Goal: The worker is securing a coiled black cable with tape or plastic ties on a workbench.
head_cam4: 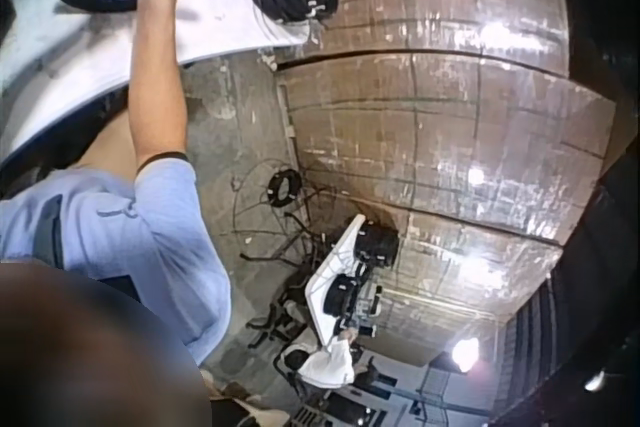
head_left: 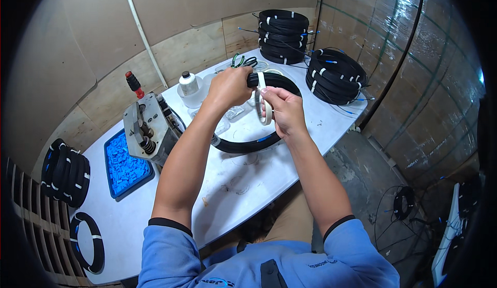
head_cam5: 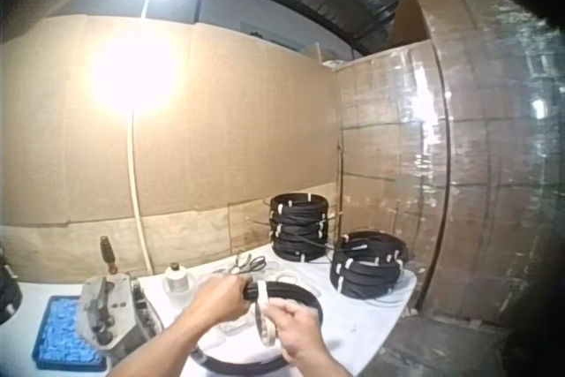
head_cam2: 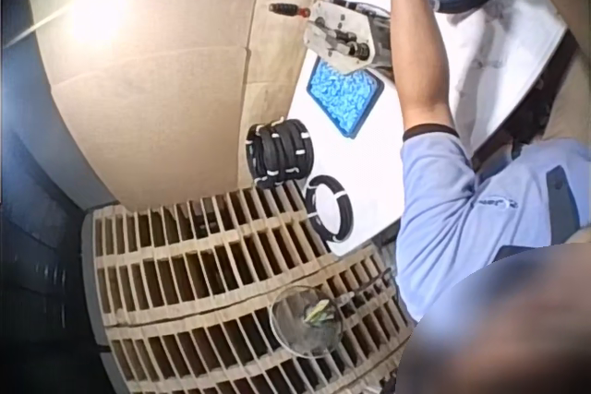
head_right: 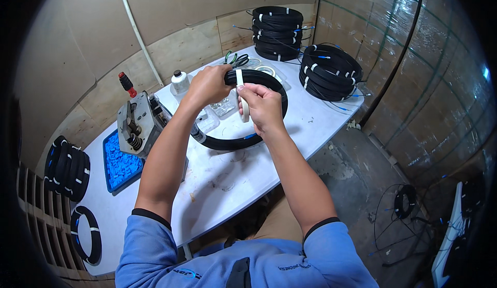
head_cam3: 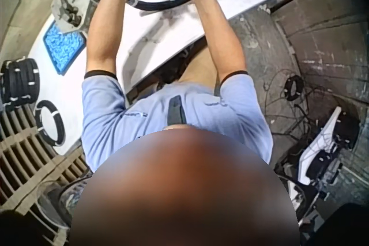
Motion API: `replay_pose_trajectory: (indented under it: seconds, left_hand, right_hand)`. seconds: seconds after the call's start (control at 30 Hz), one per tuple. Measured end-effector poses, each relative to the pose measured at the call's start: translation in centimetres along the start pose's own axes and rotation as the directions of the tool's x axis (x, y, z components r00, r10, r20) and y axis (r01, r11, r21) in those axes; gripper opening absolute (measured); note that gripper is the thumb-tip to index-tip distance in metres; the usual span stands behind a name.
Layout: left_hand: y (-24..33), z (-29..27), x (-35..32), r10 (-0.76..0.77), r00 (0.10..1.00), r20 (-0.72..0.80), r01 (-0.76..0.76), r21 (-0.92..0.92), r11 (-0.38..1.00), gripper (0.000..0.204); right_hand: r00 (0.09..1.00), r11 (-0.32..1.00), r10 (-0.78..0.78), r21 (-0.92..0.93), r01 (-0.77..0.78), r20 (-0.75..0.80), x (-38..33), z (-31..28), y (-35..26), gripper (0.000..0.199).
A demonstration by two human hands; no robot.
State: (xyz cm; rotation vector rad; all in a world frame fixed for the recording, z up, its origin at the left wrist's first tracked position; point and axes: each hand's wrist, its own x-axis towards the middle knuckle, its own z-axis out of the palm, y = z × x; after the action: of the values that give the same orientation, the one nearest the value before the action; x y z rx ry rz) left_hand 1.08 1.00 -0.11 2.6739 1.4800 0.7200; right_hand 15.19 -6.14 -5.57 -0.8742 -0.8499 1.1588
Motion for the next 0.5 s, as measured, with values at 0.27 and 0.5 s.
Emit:
replay_pose_trajectory:
  seconds: [0.27,0.5]
  left_hand:
    - [-0.4,0.5,-0.1,-0.012,1.0,-0.024,0.012,-0.003,1.0,0.028]
    - [0.1,-0.2,-0.4,-0.042,0.999,0.002,0.042,0.005,0.999,0.026]
  right_hand:
    - [0.98,0.981,0.169,0.077,-0.177,0.1,-0.2,0.2,-1.5,0.022]
    - [0.968,0.978,0.144,0.119,-0.17,0.207,-0.2,0.0,-1.3,0.01]
